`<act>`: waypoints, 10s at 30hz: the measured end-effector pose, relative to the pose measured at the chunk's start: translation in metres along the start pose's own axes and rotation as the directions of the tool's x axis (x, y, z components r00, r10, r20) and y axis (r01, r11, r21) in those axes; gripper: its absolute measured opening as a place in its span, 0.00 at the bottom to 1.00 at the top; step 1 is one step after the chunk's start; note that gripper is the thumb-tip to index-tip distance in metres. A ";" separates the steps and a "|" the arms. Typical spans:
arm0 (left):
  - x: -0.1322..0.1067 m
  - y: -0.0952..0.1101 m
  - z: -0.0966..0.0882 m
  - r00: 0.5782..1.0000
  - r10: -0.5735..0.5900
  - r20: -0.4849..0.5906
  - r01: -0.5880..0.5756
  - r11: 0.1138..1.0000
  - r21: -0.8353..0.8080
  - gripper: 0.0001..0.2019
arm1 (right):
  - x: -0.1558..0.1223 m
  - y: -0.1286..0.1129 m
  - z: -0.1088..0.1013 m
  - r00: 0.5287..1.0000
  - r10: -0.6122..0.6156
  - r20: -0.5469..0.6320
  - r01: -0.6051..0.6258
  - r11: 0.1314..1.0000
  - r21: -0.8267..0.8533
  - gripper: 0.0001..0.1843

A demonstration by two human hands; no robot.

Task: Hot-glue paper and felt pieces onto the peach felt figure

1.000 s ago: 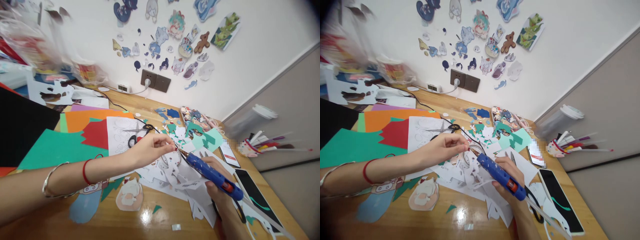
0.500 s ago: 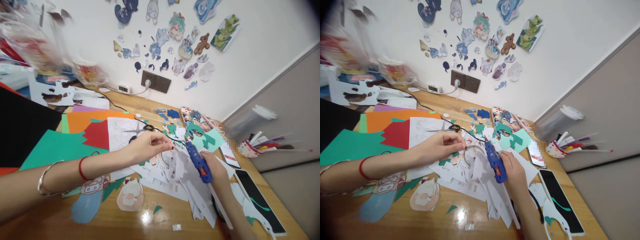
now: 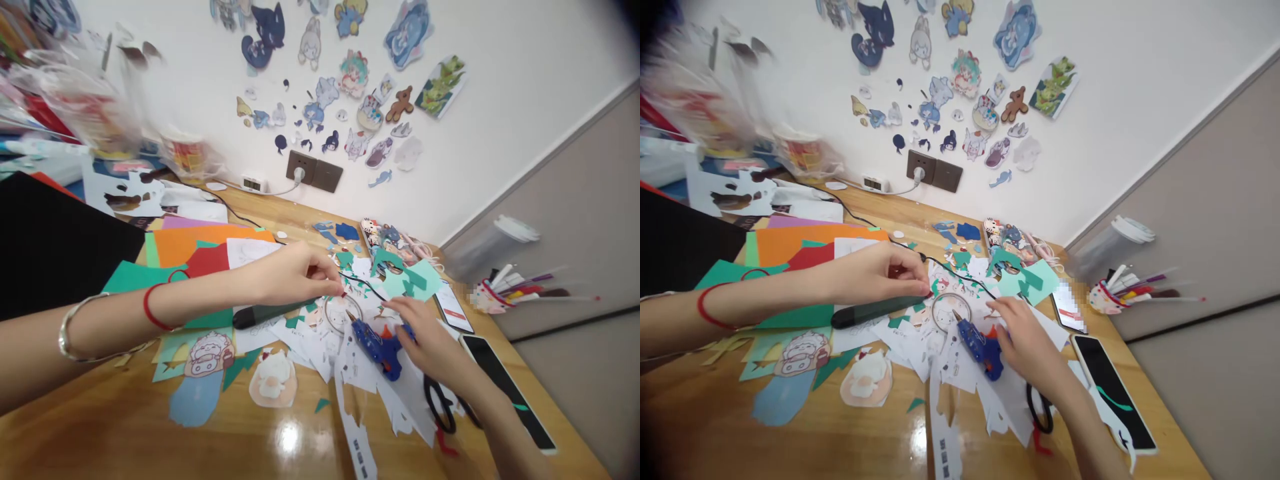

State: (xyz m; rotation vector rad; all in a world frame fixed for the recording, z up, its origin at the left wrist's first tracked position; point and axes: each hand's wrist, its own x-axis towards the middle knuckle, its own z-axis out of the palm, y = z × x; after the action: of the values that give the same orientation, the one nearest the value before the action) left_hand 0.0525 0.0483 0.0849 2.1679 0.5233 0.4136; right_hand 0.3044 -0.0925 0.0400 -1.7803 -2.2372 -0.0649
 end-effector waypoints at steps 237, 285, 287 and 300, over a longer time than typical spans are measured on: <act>-0.102 -0.047 0.079 0.906 -0.351 -0.236 0.207 0.855 -0.476 0.17 | 0.038 -0.116 0.057 1.000 0.017 -0.003 -0.013 0.888 0.460 0.02; -0.109 -0.045 0.077 0.932 0.031 -0.361 -0.045 0.999 -0.030 0.02 | 0.031 -0.116 0.052 0.977 -0.124 -0.172 0.198 0.819 0.539 0.20; -0.109 -0.045 0.077 0.932 0.072 -0.355 -0.080 0.997 -0.008 0.03 | 0.033 -0.117 0.050 0.972 -0.160 -0.174 0.225 0.853 0.471 0.16; -0.112 -0.050 0.078 0.879 0.310 -0.363 -0.225 0.940 0.257 0.06 | 0.033 -0.116 0.049 0.987 0.107 -0.123 0.008 0.723 0.691 0.05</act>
State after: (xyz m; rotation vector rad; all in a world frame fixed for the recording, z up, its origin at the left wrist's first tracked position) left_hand -0.0188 -0.0313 -0.0132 2.3774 0.5019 1.0132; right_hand 0.1773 -0.0785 0.0171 -1.3468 -1.7486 0.5585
